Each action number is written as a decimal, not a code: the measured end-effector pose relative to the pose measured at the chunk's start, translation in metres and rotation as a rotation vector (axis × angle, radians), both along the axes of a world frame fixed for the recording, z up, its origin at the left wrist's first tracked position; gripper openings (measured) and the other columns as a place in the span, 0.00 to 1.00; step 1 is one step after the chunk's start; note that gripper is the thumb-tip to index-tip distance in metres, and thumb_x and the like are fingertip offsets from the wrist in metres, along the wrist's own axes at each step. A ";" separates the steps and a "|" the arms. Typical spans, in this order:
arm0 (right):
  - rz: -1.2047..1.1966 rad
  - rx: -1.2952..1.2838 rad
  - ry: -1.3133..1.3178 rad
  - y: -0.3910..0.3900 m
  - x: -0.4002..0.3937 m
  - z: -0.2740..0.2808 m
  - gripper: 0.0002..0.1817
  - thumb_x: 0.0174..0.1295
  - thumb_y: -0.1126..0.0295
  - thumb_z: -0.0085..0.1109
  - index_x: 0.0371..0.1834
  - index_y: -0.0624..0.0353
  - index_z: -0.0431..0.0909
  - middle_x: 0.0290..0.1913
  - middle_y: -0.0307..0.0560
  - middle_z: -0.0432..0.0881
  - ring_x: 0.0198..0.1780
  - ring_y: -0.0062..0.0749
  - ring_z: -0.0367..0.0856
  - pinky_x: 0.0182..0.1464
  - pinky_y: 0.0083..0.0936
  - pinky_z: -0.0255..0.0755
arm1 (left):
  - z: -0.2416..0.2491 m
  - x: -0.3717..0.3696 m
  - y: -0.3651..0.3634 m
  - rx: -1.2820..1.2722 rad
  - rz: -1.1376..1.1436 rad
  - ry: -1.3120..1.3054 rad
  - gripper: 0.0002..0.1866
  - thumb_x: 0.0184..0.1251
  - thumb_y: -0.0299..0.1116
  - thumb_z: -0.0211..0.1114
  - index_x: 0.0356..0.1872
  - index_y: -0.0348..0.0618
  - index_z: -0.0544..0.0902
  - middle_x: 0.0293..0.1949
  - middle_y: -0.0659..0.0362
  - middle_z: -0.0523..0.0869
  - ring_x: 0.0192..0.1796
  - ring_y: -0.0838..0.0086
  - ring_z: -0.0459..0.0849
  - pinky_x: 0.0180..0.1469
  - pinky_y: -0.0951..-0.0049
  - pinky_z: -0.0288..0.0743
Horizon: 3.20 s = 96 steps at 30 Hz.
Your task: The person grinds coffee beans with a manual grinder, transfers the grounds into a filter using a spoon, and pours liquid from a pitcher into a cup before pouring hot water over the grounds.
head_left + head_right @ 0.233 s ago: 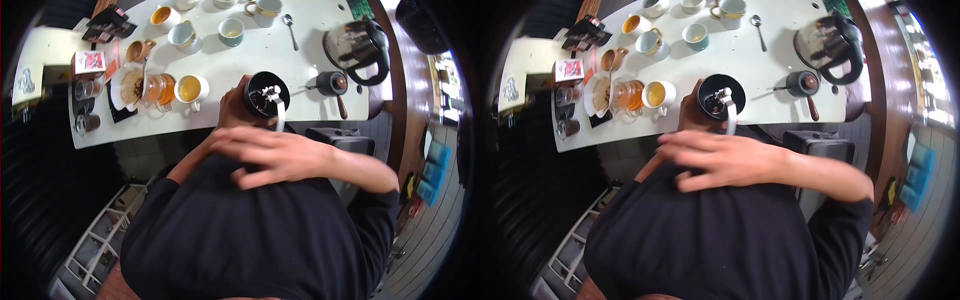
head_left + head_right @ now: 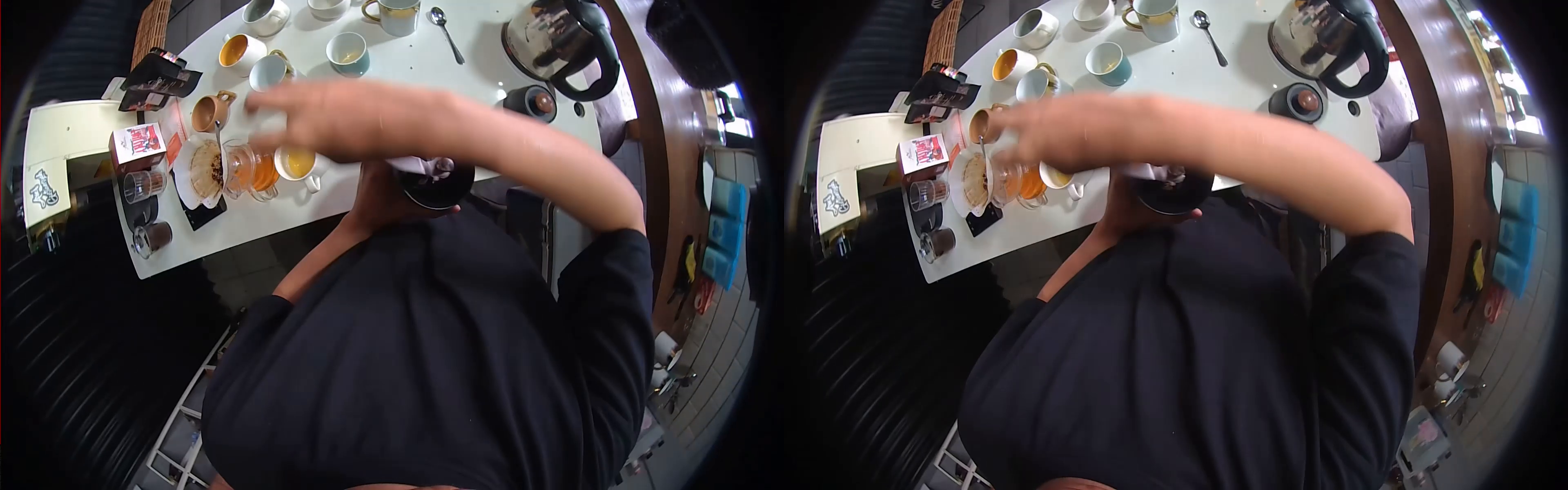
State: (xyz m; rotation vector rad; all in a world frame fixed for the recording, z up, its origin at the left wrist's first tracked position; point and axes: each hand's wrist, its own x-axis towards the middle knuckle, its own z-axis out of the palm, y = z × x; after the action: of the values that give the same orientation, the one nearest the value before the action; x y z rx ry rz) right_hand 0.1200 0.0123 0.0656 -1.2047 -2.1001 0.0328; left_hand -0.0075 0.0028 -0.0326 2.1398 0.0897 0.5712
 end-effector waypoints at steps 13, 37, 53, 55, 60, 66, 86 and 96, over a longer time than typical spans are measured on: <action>-0.507 -0.200 0.469 -0.065 0.073 0.006 0.13 0.69 0.76 0.48 0.55 0.62 0.74 0.54 0.49 0.78 0.59 0.41 0.80 0.58 0.33 0.75 | 0.052 -0.013 0.063 -0.227 0.255 0.003 0.47 0.36 0.50 0.89 0.57 0.40 0.73 0.47 0.57 0.88 0.48 0.72 0.89 0.52 0.71 0.83; -0.711 -0.196 0.990 -0.156 -0.012 -0.026 0.09 0.71 0.76 0.50 0.52 0.64 0.75 0.60 0.51 0.73 0.58 0.32 0.76 0.58 0.27 0.71 | 0.050 -0.040 0.113 -0.297 0.348 -0.212 0.58 0.39 0.75 0.76 0.63 0.38 0.73 0.57 0.52 0.80 0.59 0.66 0.79 0.61 0.64 0.74; -0.484 -0.390 0.567 -0.164 -0.054 -0.028 0.10 0.63 0.80 0.59 0.45 0.57 0.76 0.51 0.50 0.74 0.44 0.42 0.81 0.43 0.37 0.78 | 0.214 0.030 0.161 -0.927 -0.399 -0.332 0.61 0.51 0.87 0.49 0.61 0.31 0.74 0.52 0.43 0.84 0.53 0.51 0.86 0.61 0.52 0.81; -0.495 -0.358 0.555 -0.173 -0.044 -0.028 0.09 0.63 0.81 0.59 0.45 0.57 0.77 0.51 0.48 0.74 0.42 0.43 0.81 0.43 0.38 0.78 | 0.225 0.033 0.155 -0.982 -0.496 -0.316 0.61 0.50 0.88 0.49 0.59 0.31 0.75 0.51 0.44 0.84 0.52 0.49 0.86 0.62 0.49 0.80; -0.468 -0.404 0.599 -0.191 -0.035 -0.027 0.08 0.64 0.81 0.57 0.44 0.58 0.77 0.51 0.49 0.74 0.43 0.43 0.82 0.44 0.38 0.77 | 0.220 0.036 0.140 -0.877 -0.408 -0.361 0.59 0.51 0.86 0.51 0.60 0.32 0.74 0.52 0.44 0.84 0.54 0.49 0.86 0.62 0.49 0.80; -0.389 -0.442 0.622 -0.203 -0.014 -0.027 0.06 0.66 0.80 0.56 0.43 0.59 0.77 0.51 0.50 0.74 0.45 0.45 0.82 0.46 0.39 0.77 | 0.208 0.049 0.102 -0.320 -0.015 -0.322 0.57 0.51 0.82 0.59 0.64 0.35 0.73 0.55 0.47 0.84 0.57 0.62 0.86 0.59 0.62 0.84; -0.404 -0.250 0.838 -0.228 0.022 -0.068 0.34 0.57 0.75 0.72 0.66 0.59 0.65 0.65 0.58 0.69 0.62 0.47 0.73 0.57 0.36 0.74 | 0.031 0.012 -0.051 -0.620 0.339 0.103 0.39 0.34 0.30 0.86 0.56 0.37 0.80 0.48 0.59 0.88 0.50 0.78 0.84 0.57 0.70 0.79; -0.178 -0.380 1.049 -0.179 -0.037 -0.035 0.50 0.48 0.65 0.83 0.70 0.55 0.55 0.71 0.62 0.64 0.71 0.51 0.69 0.70 0.43 0.68 | 0.032 -0.055 -0.031 -0.773 -0.034 0.293 0.47 0.44 0.43 0.85 0.67 0.39 0.72 0.57 0.56 0.83 0.60 0.71 0.81 0.64 0.66 0.75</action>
State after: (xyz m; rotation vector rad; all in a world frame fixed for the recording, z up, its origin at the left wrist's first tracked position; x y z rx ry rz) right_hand 0.0832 -0.1671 0.0308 -1.1939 -1.0792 0.8248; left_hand -0.0622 -0.0279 -0.0008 1.4452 0.3720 0.1482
